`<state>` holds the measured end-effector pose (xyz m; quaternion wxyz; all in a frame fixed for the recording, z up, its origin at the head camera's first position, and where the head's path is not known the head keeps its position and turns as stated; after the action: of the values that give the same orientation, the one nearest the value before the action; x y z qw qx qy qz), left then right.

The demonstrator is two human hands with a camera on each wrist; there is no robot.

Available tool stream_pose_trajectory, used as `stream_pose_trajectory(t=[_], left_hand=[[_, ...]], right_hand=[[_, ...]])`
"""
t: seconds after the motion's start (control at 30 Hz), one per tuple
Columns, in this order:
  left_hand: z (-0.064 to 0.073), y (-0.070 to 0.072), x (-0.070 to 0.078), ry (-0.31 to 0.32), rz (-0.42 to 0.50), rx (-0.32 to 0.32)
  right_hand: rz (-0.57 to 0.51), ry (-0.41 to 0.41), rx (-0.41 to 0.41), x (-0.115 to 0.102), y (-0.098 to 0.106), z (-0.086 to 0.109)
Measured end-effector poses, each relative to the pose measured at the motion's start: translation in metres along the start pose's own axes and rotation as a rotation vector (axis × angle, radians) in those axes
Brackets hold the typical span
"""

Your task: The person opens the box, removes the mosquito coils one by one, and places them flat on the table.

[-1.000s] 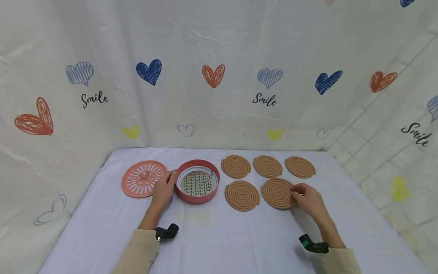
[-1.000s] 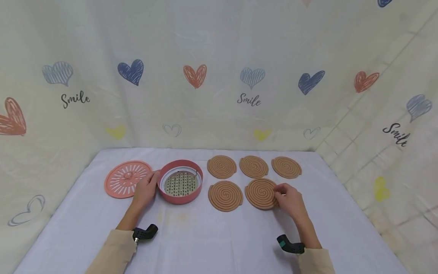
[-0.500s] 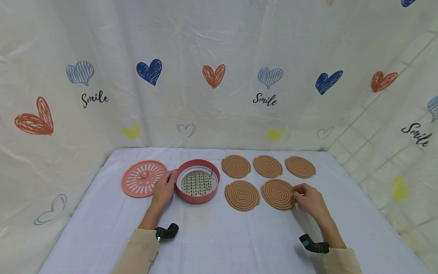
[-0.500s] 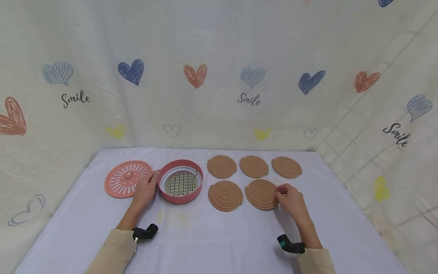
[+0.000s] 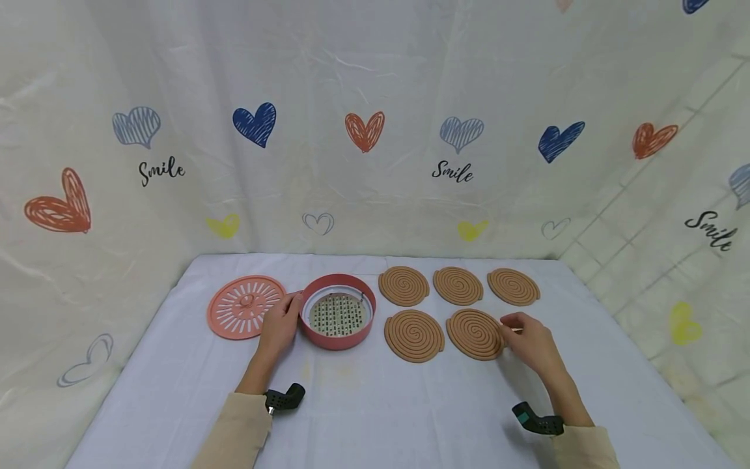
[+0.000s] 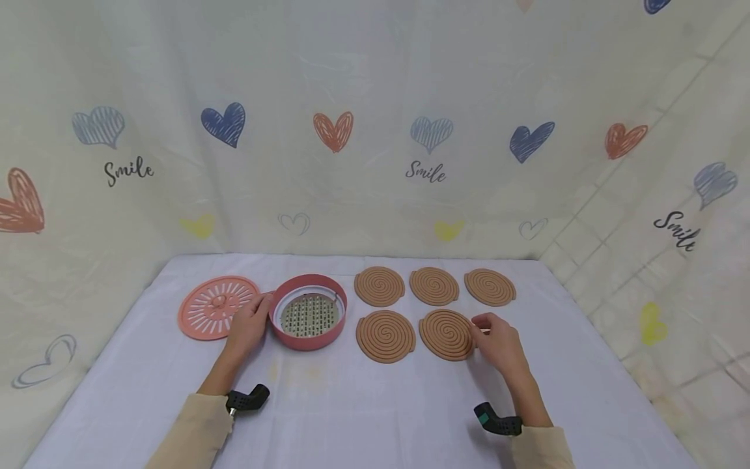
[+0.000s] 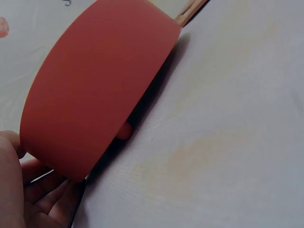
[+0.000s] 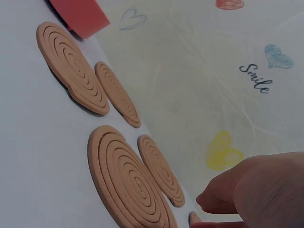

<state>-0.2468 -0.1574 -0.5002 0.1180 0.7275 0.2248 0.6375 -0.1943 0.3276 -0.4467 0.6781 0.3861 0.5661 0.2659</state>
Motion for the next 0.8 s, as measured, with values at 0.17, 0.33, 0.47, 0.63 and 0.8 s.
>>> stream_pose_trajectory(t=[0.17, 0.33, 0.47, 0.63, 0.8], left_hand=[[-0.002, 0.002, 0.002, -0.006, -0.013, -0.017], [-0.002, 0.007, 0.009, -0.013, -0.026, -0.015], [-0.002, 0.013, 0.019, -0.021, -0.028, 0.009], [-0.002, 0.019, 0.029, -0.048, -0.026, 0.046], [-0.002, 0.023, 0.037, -0.086, -0.029, 0.078]], right_hand=[[-0.006, 0.040, 0.044, -0.010, 0.003, 0.005], [-0.013, 0.076, 0.074, -0.021, 0.005, 0.010], [-0.024, 0.124, 0.104, -0.030, 0.006, 0.014], [-0.024, 0.189, 0.149, -0.047, 0.010, 0.018], [-0.069, 0.256, 0.180, -0.069, 0.012, 0.023]])
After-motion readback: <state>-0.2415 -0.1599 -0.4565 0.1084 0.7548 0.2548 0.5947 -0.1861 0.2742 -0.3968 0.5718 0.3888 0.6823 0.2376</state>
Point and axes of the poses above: each hand's wrist, its own z-axis away from the middle knuckle, its own y-axis out of the back of the hand, x = y × z, the point moved 3 cm from there along -z, towards the middle knuckle, and after that the axes turned 6 degrees about -y, right-handed, at the moved point
